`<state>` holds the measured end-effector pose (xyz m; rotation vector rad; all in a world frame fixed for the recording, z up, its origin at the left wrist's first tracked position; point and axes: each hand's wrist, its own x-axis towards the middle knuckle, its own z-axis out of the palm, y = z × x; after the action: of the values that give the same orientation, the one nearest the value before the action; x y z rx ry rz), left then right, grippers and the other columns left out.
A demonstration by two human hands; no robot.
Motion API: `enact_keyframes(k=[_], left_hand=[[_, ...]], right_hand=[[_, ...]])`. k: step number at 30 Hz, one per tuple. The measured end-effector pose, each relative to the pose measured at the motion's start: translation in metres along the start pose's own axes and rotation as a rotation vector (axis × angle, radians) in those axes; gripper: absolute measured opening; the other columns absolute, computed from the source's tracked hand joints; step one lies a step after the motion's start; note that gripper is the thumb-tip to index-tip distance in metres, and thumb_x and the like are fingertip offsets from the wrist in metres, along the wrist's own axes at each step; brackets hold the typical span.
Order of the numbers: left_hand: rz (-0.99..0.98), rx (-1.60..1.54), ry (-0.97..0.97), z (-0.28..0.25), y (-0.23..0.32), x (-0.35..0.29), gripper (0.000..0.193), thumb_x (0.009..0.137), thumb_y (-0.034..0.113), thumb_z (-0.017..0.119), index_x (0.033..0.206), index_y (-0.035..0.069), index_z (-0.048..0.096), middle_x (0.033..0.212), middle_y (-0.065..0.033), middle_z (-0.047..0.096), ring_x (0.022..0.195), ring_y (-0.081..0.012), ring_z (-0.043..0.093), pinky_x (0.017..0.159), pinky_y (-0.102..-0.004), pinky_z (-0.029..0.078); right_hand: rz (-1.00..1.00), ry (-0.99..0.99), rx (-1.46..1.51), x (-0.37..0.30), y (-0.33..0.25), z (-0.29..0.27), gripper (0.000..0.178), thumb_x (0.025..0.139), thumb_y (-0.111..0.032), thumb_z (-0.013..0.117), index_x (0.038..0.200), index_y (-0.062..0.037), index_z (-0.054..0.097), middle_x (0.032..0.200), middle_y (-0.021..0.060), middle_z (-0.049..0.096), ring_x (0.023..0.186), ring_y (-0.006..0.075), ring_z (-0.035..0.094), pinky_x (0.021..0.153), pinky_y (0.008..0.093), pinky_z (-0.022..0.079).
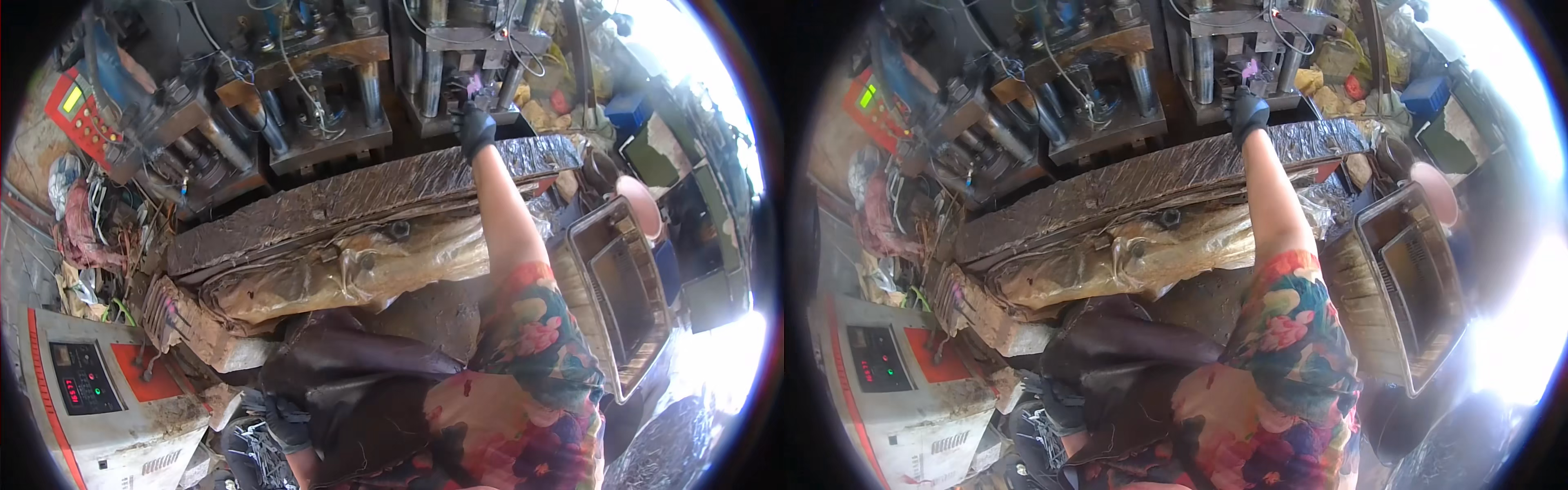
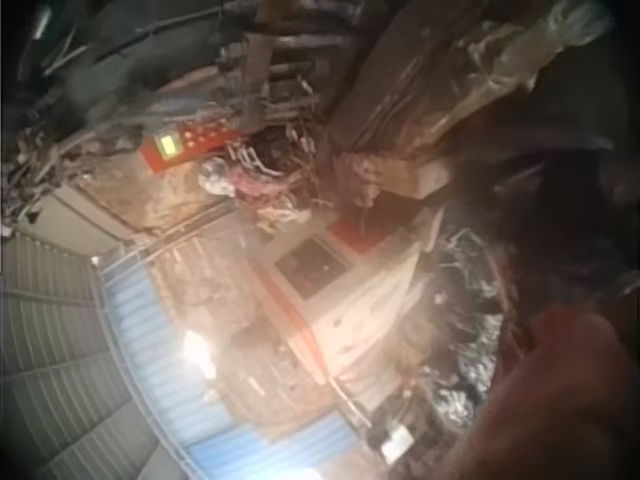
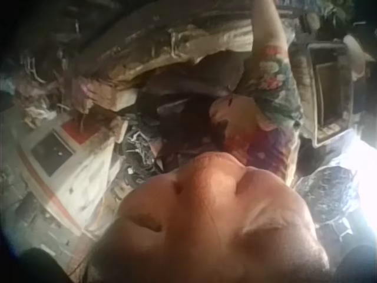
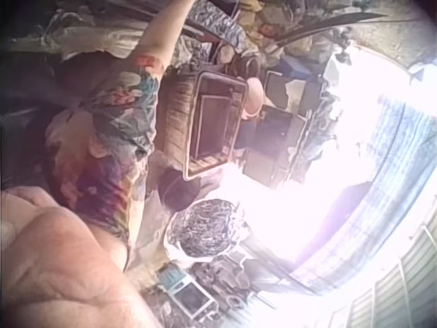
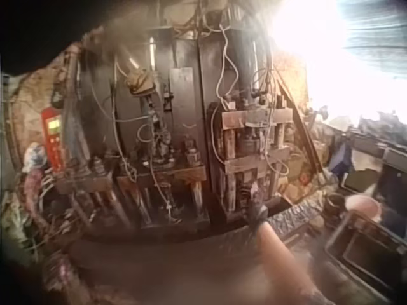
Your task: Operating an industrial metal press to fabricate small metal components and sorting them into bins.
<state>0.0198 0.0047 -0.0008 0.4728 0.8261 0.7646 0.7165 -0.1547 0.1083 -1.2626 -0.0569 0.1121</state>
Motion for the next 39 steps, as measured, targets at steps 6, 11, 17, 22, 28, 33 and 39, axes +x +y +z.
enact_keyframes(k=[6, 11, 17, 22, 28, 33, 39], left_hand=[[0.031, 0.006, 0.071, 0.016, 0.003, -0.001, 0.017, 0.097, 0.025, 0.050, 0.102, 0.011, 0.059, 0.062, 0.0020, 0.049, 0.049, -0.0059, 0.043, 0.042, -0.0204, 0.036], [0.046, 0.001, 0.047, 0.015, 0.005, 0.003, 0.017, 0.096, 0.025, 0.051, 0.101, 0.010, 0.059, 0.063, 0.0016, 0.050, 0.048, -0.0063, 0.044, 0.041, -0.0205, 0.036], [0.039, -0.029, 0.080, 0.006, 0.001, 0.001, 0.017, 0.096, 0.025, 0.052, 0.101, 0.010, 0.059, 0.062, 0.0015, 0.050, 0.046, -0.0068, 0.045, 0.039, -0.0212, 0.037], [0.018, -0.054, 0.080, 0.002, -0.004, 0.002, 0.017, 0.097, 0.026, 0.050, 0.098, 0.011, 0.059, 0.063, 0.0013, 0.051, 0.046, -0.0072, 0.045, 0.038, -0.0210, 0.037], [-0.041, -0.096, -0.059, -0.004, 0.013, -0.002, 0.018, 0.097, 0.026, 0.050, 0.096, 0.010, 0.059, 0.062, 0.0026, 0.046, 0.048, -0.0053, 0.040, 0.041, -0.0198, 0.034], [0.023, 0.057, -0.048, 0.003, 0.011, 0.001, 0.019, 0.097, 0.026, 0.050, 0.098, 0.009, 0.060, 0.062, 0.0039, 0.045, 0.049, -0.0041, 0.038, 0.042, -0.0183, 0.033], [-0.009, -0.029, -0.134, -0.002, 0.006, -0.005, 0.019, 0.096, 0.025, 0.051, 0.101, 0.009, 0.061, 0.063, 0.0039, 0.047, 0.050, -0.0041, 0.039, 0.042, -0.0182, 0.032]], right_hand=[[0.115, -0.056, 0.155, 0.014, -0.010, 0.013, 0.017, 0.093, -0.028, 0.050, 0.092, -0.0125, 0.055, 0.067, 0.0032, 0.060, 0.047, 0.0113, 0.049, 0.038, 0.0243, 0.037], [0.196, -0.088, 0.123, 0.013, -0.012, 0.008, 0.013, 0.095, -0.027, 0.050, 0.093, -0.0151, 0.055, 0.073, 0.0035, 0.064, 0.047, 0.0077, 0.046, 0.038, 0.0194, 0.034], [0.203, -0.034, 0.299, 0.015, -0.011, -0.008, 0.013, 0.094, -0.025, 0.053, 0.092, -0.0127, 0.057, 0.067, 0.0004, 0.058, 0.047, 0.0056, 0.043, 0.038, 0.0170, 0.033], [0.176, -0.149, 0.495, -0.005, -0.024, -0.072, 0.016, 0.097, -0.021, 0.049, 0.088, -0.0103, 0.056, 0.072, -0.0013, 0.055, 0.050, 0.0038, 0.044, 0.038, 0.0149, 0.033], [-0.134, 0.117, -0.518, -0.136, -0.026, -0.128, 0.049, 0.094, -0.046, 0.049, 0.080, -0.0028, 0.068, 0.054, 0.0050, 0.055, 0.042, 0.0134, 0.052, 0.044, 0.0294, 0.042], [0.191, -0.098, -1.339, -0.204, -0.043, -0.115, 0.059, 0.090, -0.060, 0.040, 0.085, -0.0069, 0.067, 0.058, 0.0095, 0.063, 0.051, 0.0195, 0.064, 0.057, 0.0336, 0.051], [-0.105, -0.184, -1.669, -0.193, -0.037, -0.111, 0.054, 0.091, -0.054, 0.041, 0.085, -0.0076, 0.068, 0.064, 0.0087, 0.066, 0.054, 0.0220, 0.064, 0.063, 0.0359, 0.051]])
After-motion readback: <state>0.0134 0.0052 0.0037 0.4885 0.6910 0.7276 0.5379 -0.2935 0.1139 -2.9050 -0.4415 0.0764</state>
